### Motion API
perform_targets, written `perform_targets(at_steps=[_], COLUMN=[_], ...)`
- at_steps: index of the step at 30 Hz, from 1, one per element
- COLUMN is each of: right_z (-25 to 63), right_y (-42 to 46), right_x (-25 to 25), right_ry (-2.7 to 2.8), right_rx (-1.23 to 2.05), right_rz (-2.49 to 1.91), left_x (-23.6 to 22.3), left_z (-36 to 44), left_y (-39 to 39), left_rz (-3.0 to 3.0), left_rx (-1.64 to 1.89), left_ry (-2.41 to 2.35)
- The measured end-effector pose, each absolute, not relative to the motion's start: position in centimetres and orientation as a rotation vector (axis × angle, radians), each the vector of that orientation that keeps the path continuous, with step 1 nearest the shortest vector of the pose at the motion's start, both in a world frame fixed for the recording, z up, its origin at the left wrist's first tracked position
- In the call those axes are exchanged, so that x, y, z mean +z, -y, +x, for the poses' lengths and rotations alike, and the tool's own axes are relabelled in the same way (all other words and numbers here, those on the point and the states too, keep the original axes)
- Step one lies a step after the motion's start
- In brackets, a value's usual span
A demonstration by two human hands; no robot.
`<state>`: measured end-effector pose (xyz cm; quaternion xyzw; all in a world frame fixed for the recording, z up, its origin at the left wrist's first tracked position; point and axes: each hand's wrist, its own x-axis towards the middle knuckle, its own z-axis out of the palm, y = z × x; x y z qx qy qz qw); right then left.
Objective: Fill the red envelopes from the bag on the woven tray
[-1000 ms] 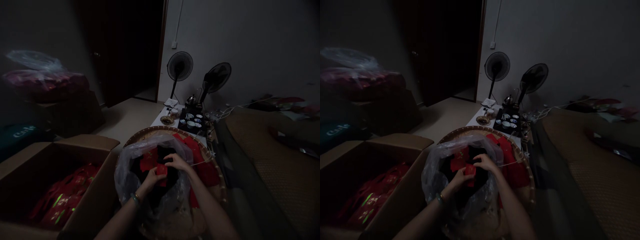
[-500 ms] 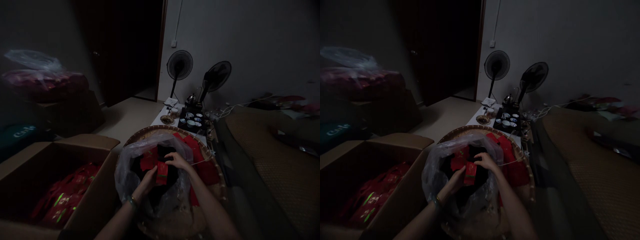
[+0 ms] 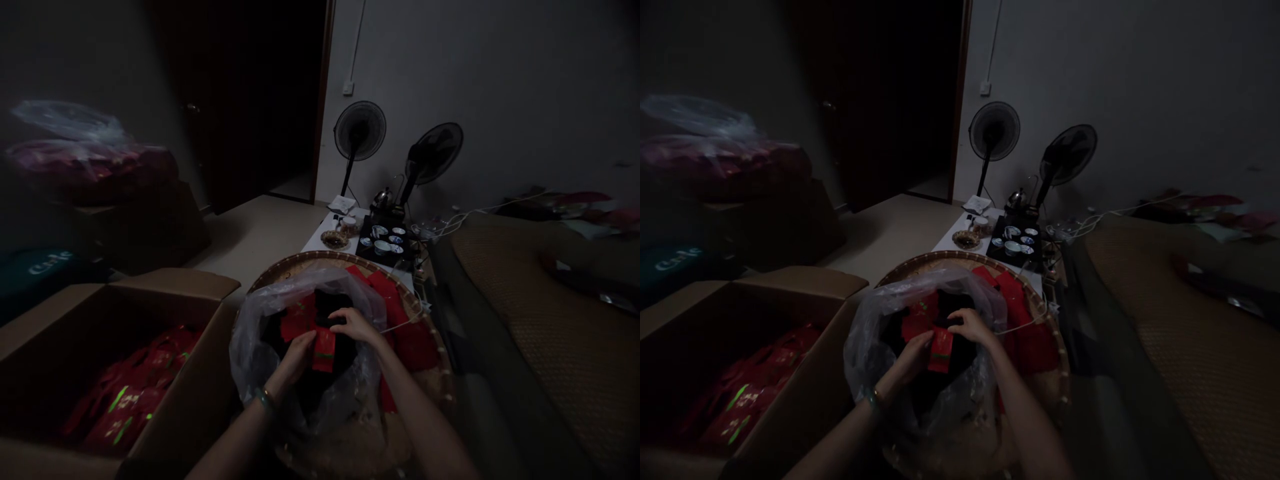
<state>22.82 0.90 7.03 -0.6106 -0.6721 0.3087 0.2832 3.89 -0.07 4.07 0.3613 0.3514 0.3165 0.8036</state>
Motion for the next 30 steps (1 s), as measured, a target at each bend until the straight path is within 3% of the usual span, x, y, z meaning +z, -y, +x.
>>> perform_targets(at_steps=[21,30], right_z=[24.7,26.6], right_y=[-0.4,-0.3], right_x=[6.4,4.0], right_ry=[1.616,1.619], right_rx=[1.05,0.597], right_rz=[-1.515,-1.81], left_x=[2.5,3.0], left_z=[5.2,4.2], left_y=[-1.3,-1.3], left_rz=[1.227,1.117], left_rx=[0.935,0.937], left_ry=[-1.052,-1.025])
